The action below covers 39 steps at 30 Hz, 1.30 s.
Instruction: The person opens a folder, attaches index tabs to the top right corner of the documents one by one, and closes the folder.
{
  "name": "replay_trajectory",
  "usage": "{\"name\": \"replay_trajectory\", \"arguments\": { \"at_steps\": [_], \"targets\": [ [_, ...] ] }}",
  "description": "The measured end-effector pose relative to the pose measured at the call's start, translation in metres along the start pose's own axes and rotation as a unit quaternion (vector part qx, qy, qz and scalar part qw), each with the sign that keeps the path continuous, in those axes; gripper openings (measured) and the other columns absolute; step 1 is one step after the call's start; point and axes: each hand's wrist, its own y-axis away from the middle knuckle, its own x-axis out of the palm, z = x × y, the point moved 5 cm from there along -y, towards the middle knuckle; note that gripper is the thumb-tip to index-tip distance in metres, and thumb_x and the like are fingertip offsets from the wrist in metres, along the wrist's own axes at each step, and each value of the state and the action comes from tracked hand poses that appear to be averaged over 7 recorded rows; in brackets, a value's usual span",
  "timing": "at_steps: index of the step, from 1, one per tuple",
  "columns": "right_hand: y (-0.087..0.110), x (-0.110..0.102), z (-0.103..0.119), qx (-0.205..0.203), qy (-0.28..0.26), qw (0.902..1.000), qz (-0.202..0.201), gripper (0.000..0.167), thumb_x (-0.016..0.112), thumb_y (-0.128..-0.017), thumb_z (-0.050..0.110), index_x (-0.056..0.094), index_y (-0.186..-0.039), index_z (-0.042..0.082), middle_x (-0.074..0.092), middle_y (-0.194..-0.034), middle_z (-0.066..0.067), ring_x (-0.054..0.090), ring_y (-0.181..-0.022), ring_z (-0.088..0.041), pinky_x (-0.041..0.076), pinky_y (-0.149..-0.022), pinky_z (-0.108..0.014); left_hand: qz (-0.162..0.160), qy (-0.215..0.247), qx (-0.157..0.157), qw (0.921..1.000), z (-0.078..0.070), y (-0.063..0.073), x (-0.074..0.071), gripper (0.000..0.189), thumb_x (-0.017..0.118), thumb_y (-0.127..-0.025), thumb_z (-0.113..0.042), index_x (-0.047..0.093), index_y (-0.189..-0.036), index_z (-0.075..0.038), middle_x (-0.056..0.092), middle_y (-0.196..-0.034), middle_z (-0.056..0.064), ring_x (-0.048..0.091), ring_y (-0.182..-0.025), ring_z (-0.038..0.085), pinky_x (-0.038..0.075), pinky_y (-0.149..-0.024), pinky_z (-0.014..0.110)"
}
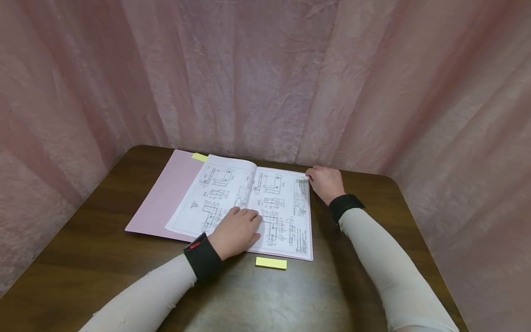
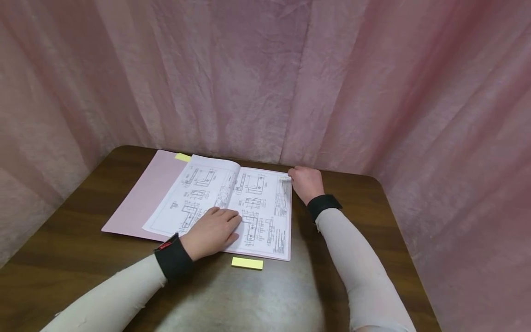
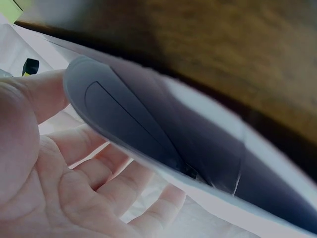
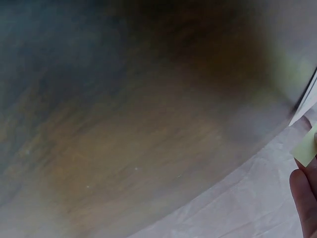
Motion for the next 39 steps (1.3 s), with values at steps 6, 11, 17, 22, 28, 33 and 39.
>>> {"name": "replay_trajectory", "arguments": {
  "at_steps": [6,11,17,22,28,33,39],
  "targets": [
    [0.001,0.004,-0.004,0.000,0.008,0.9999,0.015,0.012,0.082,-0.098,0.004,0.088,-0.106,0.011,0.079,-0.091,-0.007,0.073,-0.077,-0.023,0.060,-0.069,-0.040,-0.002,0.000,0.004,1.0000,-0.001,0.000,-0.001,0.055,0.079,-0.104,-0.041,0.070,-0.145,-0.006,0.070,-0.142,0.011,0.065,-0.132,0.029,0.048,-0.114,0.054],
    [0.001,0.007,-0.005,0.001,0.010,0.9998,0.020,0.012,0.080,-0.099,0.004,0.088,-0.105,0.011,0.081,-0.094,-0.006,0.075,-0.081,-0.022,0.061,-0.071,-0.041,0.003,-0.006,0.006,1.0000,-0.001,0.001,-0.001,0.056,0.078,-0.104,-0.041,0.069,-0.146,-0.006,0.069,-0.143,0.012,0.064,-0.132,0.029,0.048,-0.114,0.055],
    [0.001,0.013,-0.006,0.006,0.016,0.9991,0.038,0.015,0.079,-0.100,0.004,0.089,-0.107,0.013,0.082,-0.098,-0.006,0.077,-0.085,-0.022,0.062,-0.075,-0.042,0.016,-0.011,0.005,0.9998,-0.001,0.001,0.001,0.057,0.076,-0.106,-0.042,0.067,-0.149,-0.005,0.067,-0.147,0.012,0.062,-0.136,0.030,0.046,-0.117,0.055],
    [0.001,0.014,-0.005,0.002,0.021,0.9986,0.049,0.015,0.078,-0.100,0.003,0.089,-0.106,0.012,0.081,-0.096,-0.007,0.076,-0.083,-0.023,0.062,-0.075,-0.042,0.014,-0.009,0.007,0.9998,-0.001,0.000,0.003,0.056,0.076,-0.106,-0.042,0.068,-0.148,-0.006,0.068,-0.146,0.012,0.063,-0.134,0.030,0.047,-0.116,0.055],
    [0.002,0.016,-0.006,0.000,0.034,0.9972,0.066,0.014,0.078,-0.100,0.004,0.088,-0.107,0.011,0.080,-0.096,-0.008,0.075,-0.082,-0.023,0.062,-0.075,-0.041,0.010,-0.014,0.010,0.9998,-0.001,0.001,0.003,0.056,0.076,-0.105,-0.042,0.068,-0.147,-0.006,0.068,-0.145,0.012,0.063,-0.133,0.029,0.048,-0.115,0.055],
    [0.004,0.017,-0.007,0.002,0.032,0.9963,0.079,0.014,0.077,-0.101,0.005,0.088,-0.107,0.011,0.079,-0.095,-0.008,0.074,-0.081,-0.023,0.062,-0.074,-0.041,0.008,-0.018,0.011,0.9998,-0.001,0.000,0.003,0.056,0.075,-0.106,-0.042,0.067,-0.148,-0.006,0.068,-0.145,0.012,0.063,-0.133,0.029,0.048,-0.115,0.054],
    [0.007,0.017,-0.006,-0.001,0.029,0.9947,0.099,0.016,0.075,-0.102,0.007,0.087,-0.111,0.012,0.080,-0.101,-0.007,0.075,-0.087,-0.023,0.062,-0.077,-0.041,0.007,-0.023,0.016,0.9996,0.000,0.000,0.001,0.054,0.075,-0.106,-0.042,0.068,-0.146,-0.005,0.069,-0.141,0.011,0.065,-0.129,0.029,0.050,-0.111,0.052]
  ]
}}
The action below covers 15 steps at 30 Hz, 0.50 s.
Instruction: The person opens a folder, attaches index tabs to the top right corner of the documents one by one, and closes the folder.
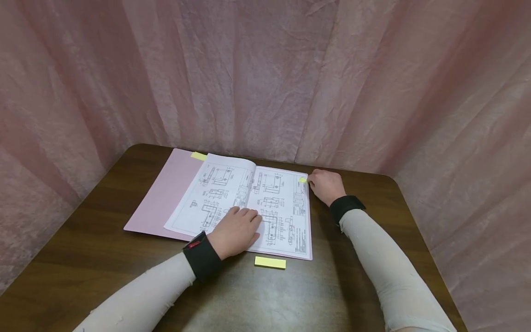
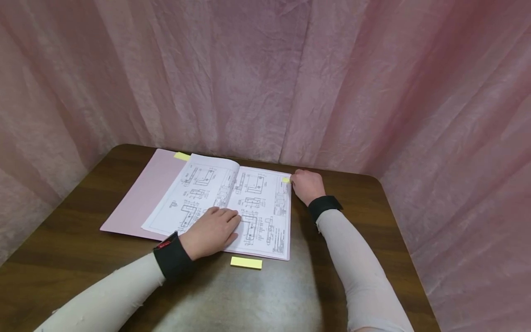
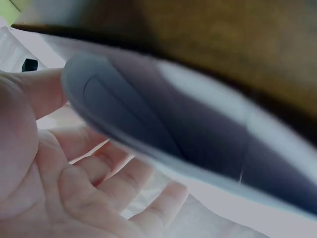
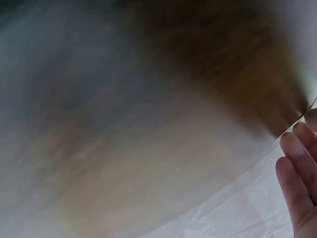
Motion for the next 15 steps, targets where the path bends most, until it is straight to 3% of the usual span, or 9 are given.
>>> {"name": "replay_trajectory", "arguments": {
  "at_steps": [8,15],
  "targets": [
    [0.002,0.002,0.000,-0.003,0.003,1.0000,0.002,0.016,0.077,-0.102,0.009,0.087,-0.114,0.013,0.080,-0.106,-0.008,0.075,-0.091,-0.024,0.063,-0.079,-0.042,0.041,-0.011,-0.004,0.9991,0.000,-0.014,-0.014,0.051,0.075,-0.105,-0.043,0.072,-0.140,-0.006,0.072,-0.133,0.011,0.068,-0.117,0.028,0.053,-0.105,0.050],
    [0.004,0.000,-0.001,-0.001,-0.005,1.0000,0.000,0.017,0.077,-0.102,0.008,0.087,-0.114,0.013,0.078,-0.105,-0.008,0.074,-0.089,-0.024,0.062,-0.077,-0.041,0.019,-0.044,0.030,0.9984,-0.011,-0.036,-0.038,0.050,0.077,-0.105,-0.042,0.072,-0.142,-0.008,0.073,-0.137,0.010,0.069,-0.125,0.028,0.053,-0.108,0.048]
  ]
}}
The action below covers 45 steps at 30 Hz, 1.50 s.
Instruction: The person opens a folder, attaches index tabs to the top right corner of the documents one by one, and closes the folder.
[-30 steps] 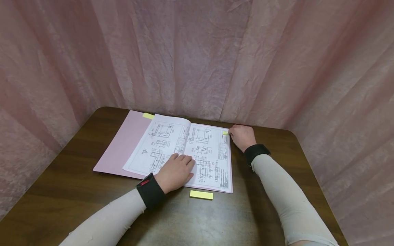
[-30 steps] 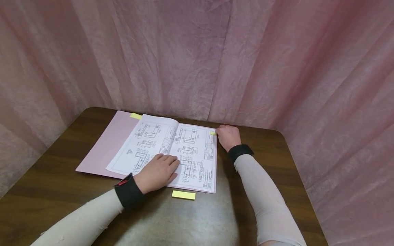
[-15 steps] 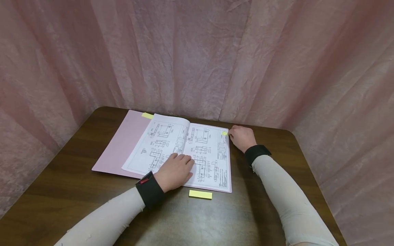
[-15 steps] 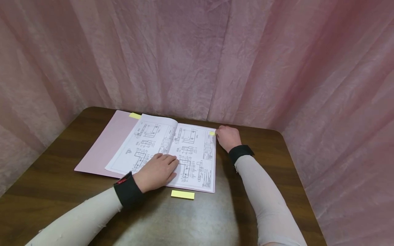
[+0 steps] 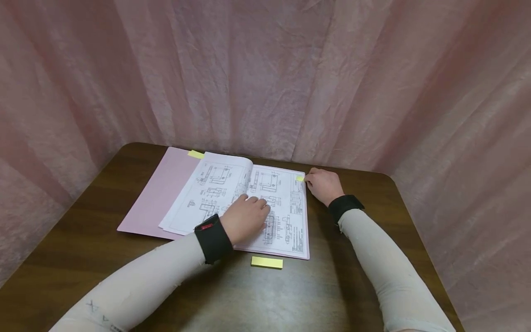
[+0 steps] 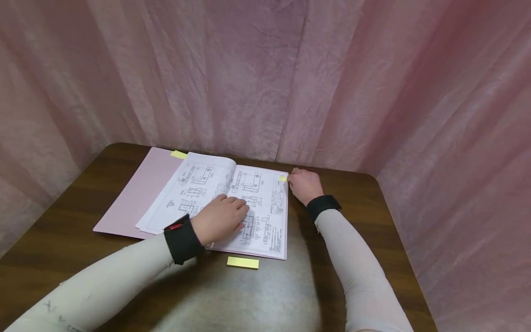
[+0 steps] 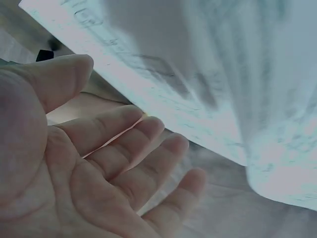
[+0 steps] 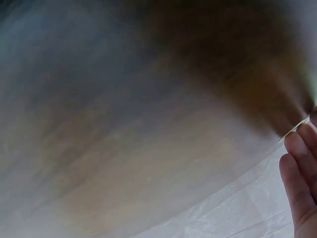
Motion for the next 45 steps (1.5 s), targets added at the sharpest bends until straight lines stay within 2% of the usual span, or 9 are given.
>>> {"name": "replay_trajectory", "arguments": {
  "at_steps": [4,9,17,24,26,31,37,41,45],
  "targets": [
    [0.003,-0.002,-0.002,0.004,0.003,1.0000,0.005,0.017,0.077,-0.102,0.008,0.087,-0.115,0.013,0.076,-0.103,-0.008,0.072,-0.086,-0.023,0.061,-0.077,-0.040,0.002,-0.018,0.025,0.9995,-0.009,-0.018,-0.009,0.058,0.075,-0.107,-0.043,0.066,-0.150,-0.006,0.069,-0.148,0.011,0.064,-0.138,0.028,0.049,-0.117,0.046],
    [0.007,-0.002,-0.002,0.009,0.006,0.9998,0.016,0.018,0.078,-0.102,0.009,0.087,-0.116,0.012,0.075,-0.102,-0.008,0.071,-0.086,-0.024,0.061,-0.077,-0.040,0.013,-0.008,0.036,0.9992,-0.013,-0.045,-0.007,0.065,0.070,-0.110,-0.045,0.056,-0.159,-0.003,0.058,-0.161,0.014,0.052,-0.152,0.031,0.041,-0.124,0.046],
    [0.008,0.004,0.003,0.009,-0.015,0.9997,0.016,0.019,0.077,-0.104,0.010,0.087,-0.120,0.012,0.077,-0.106,-0.005,0.074,-0.091,-0.023,0.061,-0.077,-0.040,0.025,-0.003,0.047,0.9986,-0.008,-0.074,-0.006,0.063,0.065,-0.113,-0.042,0.054,-0.160,-0.002,0.055,-0.163,0.015,0.051,-0.152,0.031,0.042,-0.124,0.044],
    [0.009,0.003,0.002,0.011,-0.019,0.9997,0.015,0.020,0.078,-0.103,0.011,0.086,-0.121,0.011,0.077,-0.105,-0.005,0.075,-0.093,-0.024,0.062,-0.081,-0.042,0.043,0.014,0.048,0.9978,-0.005,-0.096,-0.003,0.064,0.062,-0.114,-0.043,0.051,-0.163,-0.003,0.047,-0.170,0.016,0.046,-0.156,0.032,0.038,-0.126,0.046],
    [0.008,0.003,0.001,0.011,-0.016,0.9997,0.015,0.020,0.079,-0.102,0.011,0.087,-0.120,0.011,0.076,-0.103,-0.005,0.075,-0.091,-0.024,0.062,-0.080,-0.042,0.054,0.018,0.050,0.9971,-0.005,-0.102,0.000,0.064,0.061,-0.114,-0.043,0.049,-0.164,-0.003,0.044,-0.172,0.015,0.044,-0.158,0.033,0.037,-0.127,0.046],
    [0.005,0.003,0.003,0.006,-0.011,0.9998,0.015,0.017,0.078,-0.102,0.010,0.088,-0.116,0.011,0.074,-0.098,-0.005,0.072,-0.086,-0.024,0.060,-0.077,-0.042,0.070,0.037,0.040,0.9960,0.001,-0.126,0.022,0.066,0.058,-0.115,-0.044,0.045,-0.167,-0.005,0.042,-0.174,0.012,0.039,-0.160,0.032,0.033,-0.129,0.047],
    [0.000,0.003,0.009,-0.001,-0.014,0.9997,0.019,0.019,0.077,-0.103,0.011,0.087,-0.119,0.012,0.074,-0.100,-0.005,0.072,-0.088,-0.025,0.060,-0.078,-0.044,0.061,0.047,0.025,0.9967,0.010,-0.150,0.047,0.065,0.057,-0.116,-0.046,0.046,-0.166,-0.007,0.045,-0.172,0.011,0.040,-0.160,0.031,0.034,-0.128,0.047],
    [0.000,0.001,0.009,0.001,-0.012,0.9997,0.022,0.021,0.079,-0.102,0.012,0.087,-0.122,0.012,0.074,-0.102,-0.006,0.074,-0.091,-0.026,0.061,-0.080,-0.044,0.069,0.062,0.013,0.9956,0.011,-0.161,0.054,0.066,0.058,-0.115,-0.046,0.046,-0.167,-0.007,0.045,-0.172,0.010,0.039,-0.160,0.032,0.032,-0.129,0.048],
    [0.000,0.000,0.009,0.003,-0.008,0.9995,0.029,0.022,0.078,-0.103,0.014,0.086,-0.123,0.013,0.074,-0.103,-0.005,0.074,-0.092,-0.025,0.061,-0.080,-0.043,0.078,0.070,0.005,0.9945,0.011,-0.166,0.059,0.067,0.058,-0.115,-0.047,0.046,-0.168,-0.008,0.043,-0.173,0.010,0.037,-0.161,0.032,0.031,-0.130,0.048]
  ]
}}
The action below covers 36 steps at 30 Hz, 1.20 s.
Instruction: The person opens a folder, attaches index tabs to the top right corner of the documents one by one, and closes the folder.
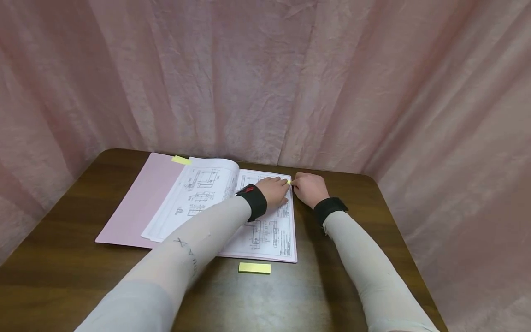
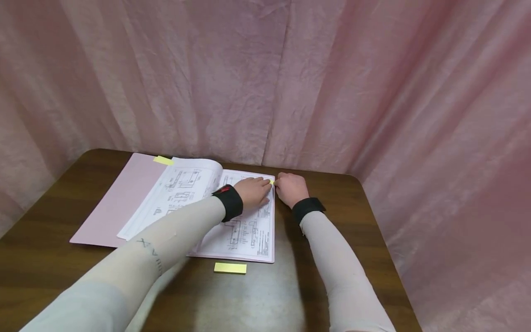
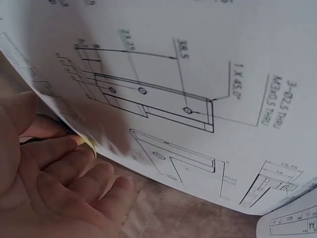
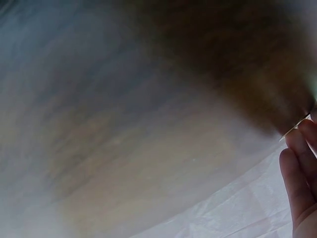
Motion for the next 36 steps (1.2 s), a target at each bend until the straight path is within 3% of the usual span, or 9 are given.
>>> {"name": "replay_trajectory", "arguments": {
  "at_steps": [9,15,21,24,30,36],
  "targets": [
    [-0.001,0.003,-0.001,-0.003,0.007,1.0000,-0.006,0.022,0.078,-0.103,0.014,0.086,-0.123,0.014,0.075,-0.105,-0.004,0.075,-0.093,-0.023,0.061,-0.080,-0.041,0.006,0.018,-0.021,0.9996,0.016,-0.017,0.018,0.068,0.054,-0.115,-0.052,0.046,-0.168,-0.010,0.043,-0.173,0.008,0.037,-0.161,0.032,0.031,-0.129,0.050],
    [-0.002,0.003,-0.002,0.005,0.010,0.9999,-0.001,0.022,0.078,-0.103,0.015,0.086,-0.123,0.013,0.075,-0.102,-0.005,0.071,-0.086,-0.022,0.059,-0.078,-0.040,0.010,0.009,-0.035,0.9993,0.014,-0.006,0.001,0.073,0.044,-0.116,-0.060,0.044,-0.169,-0.011,0.039,-0.176,0.008,0.035,-0.163,0.033,0.030,-0.130,0.050],
    [-0.002,0.005,-0.002,0.009,0.011,0.9999,0.009,0.023,0.077,-0.103,0.015,0.086,-0.124,0.014,0.074,-0.102,-0.004,0.070,-0.086,-0.021,0.059,-0.078,-0.039,-0.014,0.020,-0.043,0.9988,0.008,0.010,-0.012,0.071,0.045,-0.117,-0.057,0.044,-0.169,-0.008,0.039,-0.176,0.012,0.035,-0.162,0.034,0.032,-0.129,0.051],
    [-0.003,0.007,-0.003,0.012,0.010,0.9998,0.010,0.023,0.077,-0.104,0.016,0.086,-0.125,0.015,0.074,-0.102,-0.004,0.070,-0.086,-0.022,0.059,-0.078,-0.040,-0.029,0.027,-0.042,0.9984,0.008,0.010,-0.007,0.075,0.041,-0.116,-0.061,0.043,-0.169,-0.008,0.039,-0.176,0.012,0.034,-0.163,0.034,0.033,-0.128,0.052],
    [-0.003,0.008,-0.004,0.017,0.013,0.9997,0.012,0.024,0.076,-0.104,0.016,0.085,-0.127,0.015,0.074,-0.106,-0.003,0.073,-0.092,-0.022,0.060,-0.080,-0.041,-0.004,0.027,-0.037,0.9989,0.001,0.013,-0.009,0.075,0.042,-0.116,-0.059,0.040,-0.171,-0.008,0.037,-0.177,0.011,0.032,-0.164,0.034,0.031,-0.129,0.055],
    [-0.001,0.005,-0.002,0.017,0.005,0.9997,0.016,0.025,0.077,-0.104,0.017,0.084,-0.128,0.014,0.075,-0.107,-0.004,0.074,-0.096,-0.024,0.061,-0.083,-0.042,0.002,-0.001,-0.017,0.9999,-0.002,0.007,0.008,0.079,0.042,-0.115,-0.064,0.038,-0.172,-0.010,0.036,-0.178,0.008,0.032,-0.164,0.031,0.032,-0.128,0.057]
  ]
}}
